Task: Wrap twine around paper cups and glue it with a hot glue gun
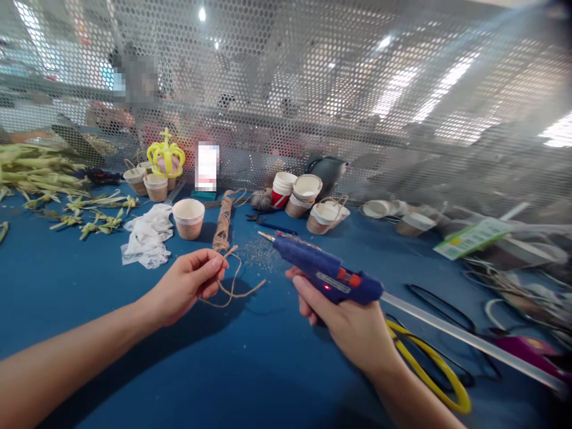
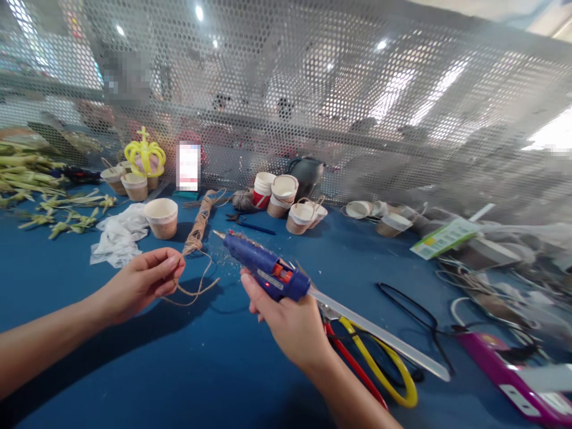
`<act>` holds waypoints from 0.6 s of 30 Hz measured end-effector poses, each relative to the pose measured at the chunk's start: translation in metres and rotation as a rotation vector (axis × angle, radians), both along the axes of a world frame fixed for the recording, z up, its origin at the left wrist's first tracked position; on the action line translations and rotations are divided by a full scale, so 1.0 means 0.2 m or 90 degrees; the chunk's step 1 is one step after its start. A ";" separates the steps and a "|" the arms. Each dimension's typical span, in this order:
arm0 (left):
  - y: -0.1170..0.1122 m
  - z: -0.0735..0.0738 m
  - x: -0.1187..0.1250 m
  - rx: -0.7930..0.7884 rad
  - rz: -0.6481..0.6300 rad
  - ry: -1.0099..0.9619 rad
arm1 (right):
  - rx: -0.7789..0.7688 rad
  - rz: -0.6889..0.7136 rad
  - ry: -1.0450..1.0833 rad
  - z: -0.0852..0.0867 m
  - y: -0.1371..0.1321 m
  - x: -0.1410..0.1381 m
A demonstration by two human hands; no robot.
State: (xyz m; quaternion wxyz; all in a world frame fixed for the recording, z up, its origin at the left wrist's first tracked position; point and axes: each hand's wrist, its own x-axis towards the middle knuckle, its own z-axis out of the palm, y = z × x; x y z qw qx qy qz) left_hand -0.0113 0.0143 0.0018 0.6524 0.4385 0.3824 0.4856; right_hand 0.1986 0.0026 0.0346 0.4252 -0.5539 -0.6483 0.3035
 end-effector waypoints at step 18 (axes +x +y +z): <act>-0.02 0.01 0.00 0.009 -0.142 0.151 | -0.149 0.156 0.120 0.01 0.07 0.03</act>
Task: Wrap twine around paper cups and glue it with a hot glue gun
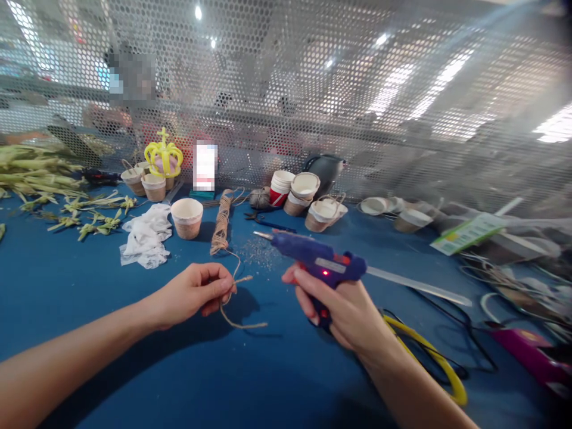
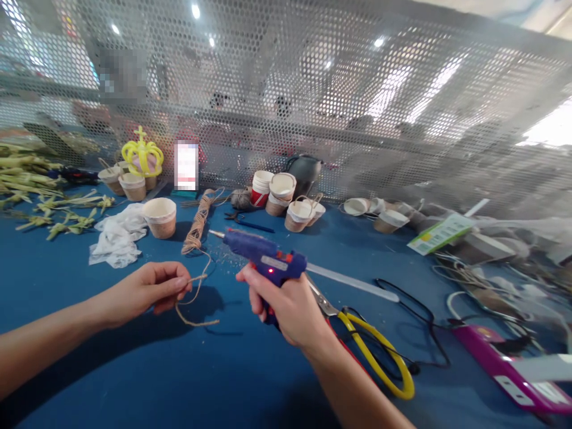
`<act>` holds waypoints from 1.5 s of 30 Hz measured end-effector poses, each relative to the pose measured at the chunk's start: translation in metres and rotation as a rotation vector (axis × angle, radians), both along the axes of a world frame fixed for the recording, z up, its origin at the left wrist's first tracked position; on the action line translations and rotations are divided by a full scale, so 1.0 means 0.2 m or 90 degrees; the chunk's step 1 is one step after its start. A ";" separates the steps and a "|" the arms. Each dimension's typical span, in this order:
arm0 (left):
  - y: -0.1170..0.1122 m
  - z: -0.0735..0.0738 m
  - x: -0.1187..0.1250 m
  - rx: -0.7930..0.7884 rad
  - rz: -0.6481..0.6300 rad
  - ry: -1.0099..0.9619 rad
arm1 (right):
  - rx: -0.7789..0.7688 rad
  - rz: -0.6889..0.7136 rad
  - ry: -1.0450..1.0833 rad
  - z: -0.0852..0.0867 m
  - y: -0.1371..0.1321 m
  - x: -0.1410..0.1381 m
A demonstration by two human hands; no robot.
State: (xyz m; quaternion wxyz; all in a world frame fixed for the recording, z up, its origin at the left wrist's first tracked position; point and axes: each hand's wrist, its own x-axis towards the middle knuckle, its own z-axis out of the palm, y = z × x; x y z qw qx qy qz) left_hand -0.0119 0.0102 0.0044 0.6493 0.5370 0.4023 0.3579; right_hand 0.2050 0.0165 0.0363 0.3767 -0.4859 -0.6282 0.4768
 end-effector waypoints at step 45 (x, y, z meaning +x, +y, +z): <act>0.05 0.00 -0.01 -0.178 0.191 -0.351 | 0.094 -0.042 -0.134 0.01 -0.08 -0.03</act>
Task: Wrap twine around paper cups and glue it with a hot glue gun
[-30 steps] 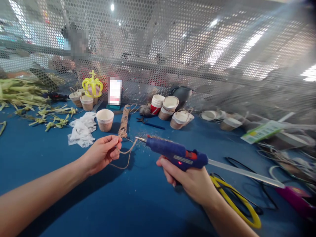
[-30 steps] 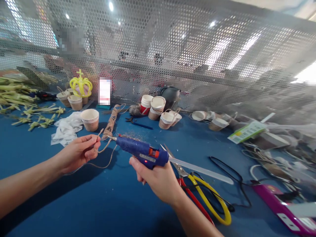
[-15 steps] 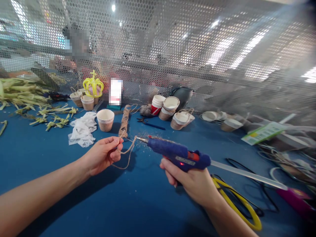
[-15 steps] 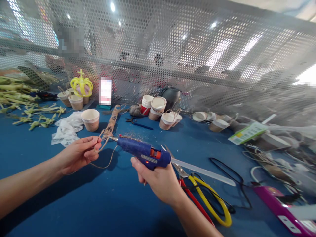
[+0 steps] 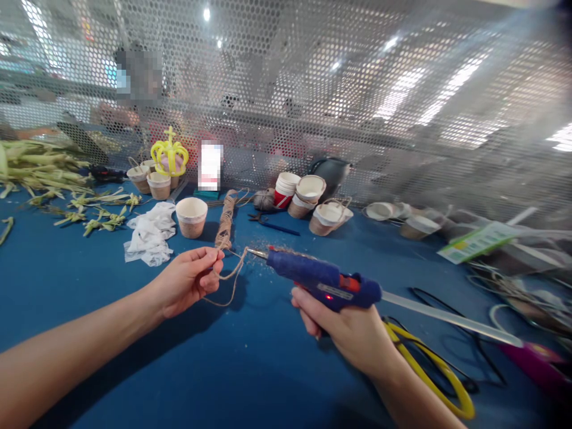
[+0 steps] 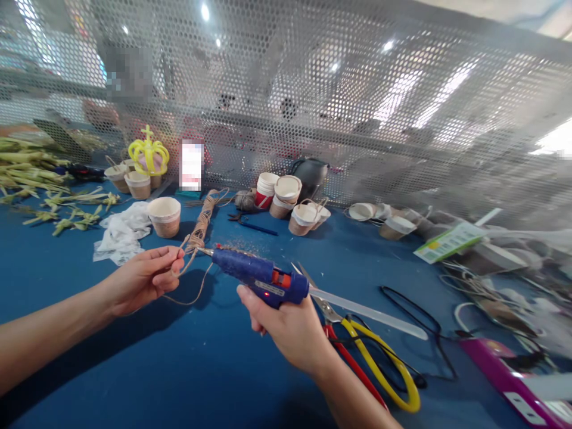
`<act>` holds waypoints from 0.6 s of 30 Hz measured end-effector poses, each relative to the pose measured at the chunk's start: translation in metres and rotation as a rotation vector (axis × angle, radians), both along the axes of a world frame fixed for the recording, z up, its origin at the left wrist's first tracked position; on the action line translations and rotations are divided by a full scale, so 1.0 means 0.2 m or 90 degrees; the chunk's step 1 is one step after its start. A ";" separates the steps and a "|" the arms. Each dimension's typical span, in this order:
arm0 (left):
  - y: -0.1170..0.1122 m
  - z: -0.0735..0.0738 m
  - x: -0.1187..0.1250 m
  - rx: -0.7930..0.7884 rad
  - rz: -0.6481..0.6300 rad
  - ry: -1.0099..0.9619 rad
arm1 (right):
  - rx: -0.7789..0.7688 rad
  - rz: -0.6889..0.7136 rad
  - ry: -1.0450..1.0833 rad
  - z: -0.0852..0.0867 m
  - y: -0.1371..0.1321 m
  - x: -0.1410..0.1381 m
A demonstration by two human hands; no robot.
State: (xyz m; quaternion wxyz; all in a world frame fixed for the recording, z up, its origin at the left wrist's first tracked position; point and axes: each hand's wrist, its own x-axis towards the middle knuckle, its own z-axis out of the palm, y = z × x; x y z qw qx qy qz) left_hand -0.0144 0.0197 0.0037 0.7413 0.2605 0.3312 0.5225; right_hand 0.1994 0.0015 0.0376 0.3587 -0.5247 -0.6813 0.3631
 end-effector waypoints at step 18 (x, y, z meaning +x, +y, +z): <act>-0.01 0.00 0.00 0.003 0.003 0.002 | -0.005 0.014 -0.003 -0.01 0.00 0.01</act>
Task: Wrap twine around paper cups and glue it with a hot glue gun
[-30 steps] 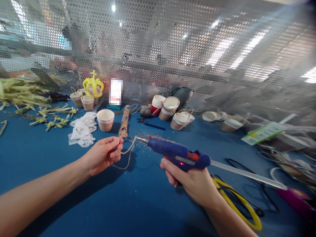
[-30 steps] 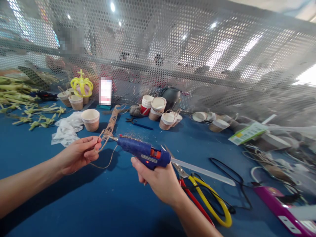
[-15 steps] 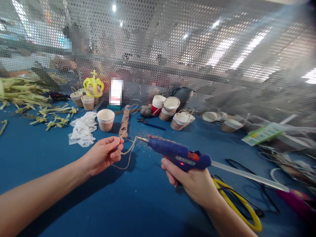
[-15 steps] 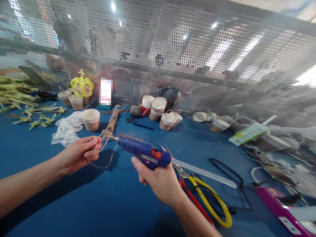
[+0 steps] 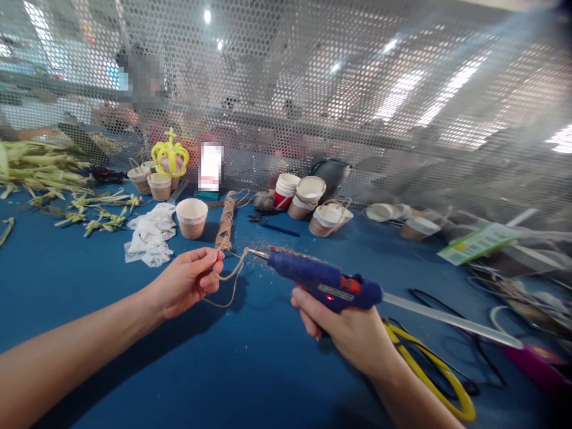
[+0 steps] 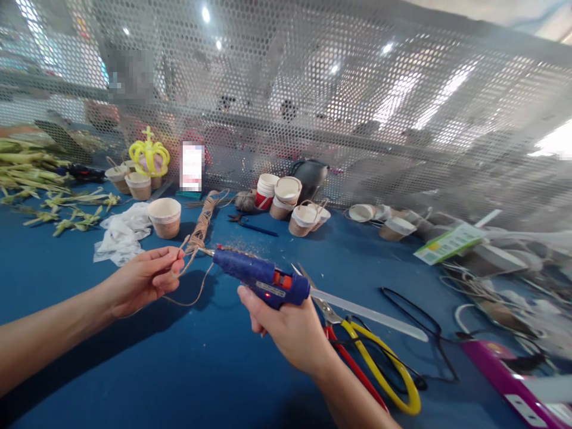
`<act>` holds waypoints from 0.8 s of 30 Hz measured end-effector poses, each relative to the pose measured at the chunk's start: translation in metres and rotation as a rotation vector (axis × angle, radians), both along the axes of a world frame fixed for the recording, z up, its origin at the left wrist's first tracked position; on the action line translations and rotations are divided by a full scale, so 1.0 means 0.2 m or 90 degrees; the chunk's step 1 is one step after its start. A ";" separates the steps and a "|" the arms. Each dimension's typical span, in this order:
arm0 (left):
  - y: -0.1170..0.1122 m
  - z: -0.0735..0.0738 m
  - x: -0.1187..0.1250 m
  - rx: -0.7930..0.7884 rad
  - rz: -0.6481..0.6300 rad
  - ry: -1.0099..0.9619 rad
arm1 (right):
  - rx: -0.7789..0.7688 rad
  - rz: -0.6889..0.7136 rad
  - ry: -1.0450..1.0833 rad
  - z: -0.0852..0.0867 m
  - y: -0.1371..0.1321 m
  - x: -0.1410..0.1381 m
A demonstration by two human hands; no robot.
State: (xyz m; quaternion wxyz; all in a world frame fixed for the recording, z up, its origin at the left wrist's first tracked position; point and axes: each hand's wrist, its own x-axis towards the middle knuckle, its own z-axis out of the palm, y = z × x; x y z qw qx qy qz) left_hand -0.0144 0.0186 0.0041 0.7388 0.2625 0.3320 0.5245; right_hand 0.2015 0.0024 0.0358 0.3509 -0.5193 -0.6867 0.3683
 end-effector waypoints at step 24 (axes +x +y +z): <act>0.00 0.00 0.00 0.003 0.009 0.013 | 0.021 -0.011 -0.046 -0.02 -0.01 0.00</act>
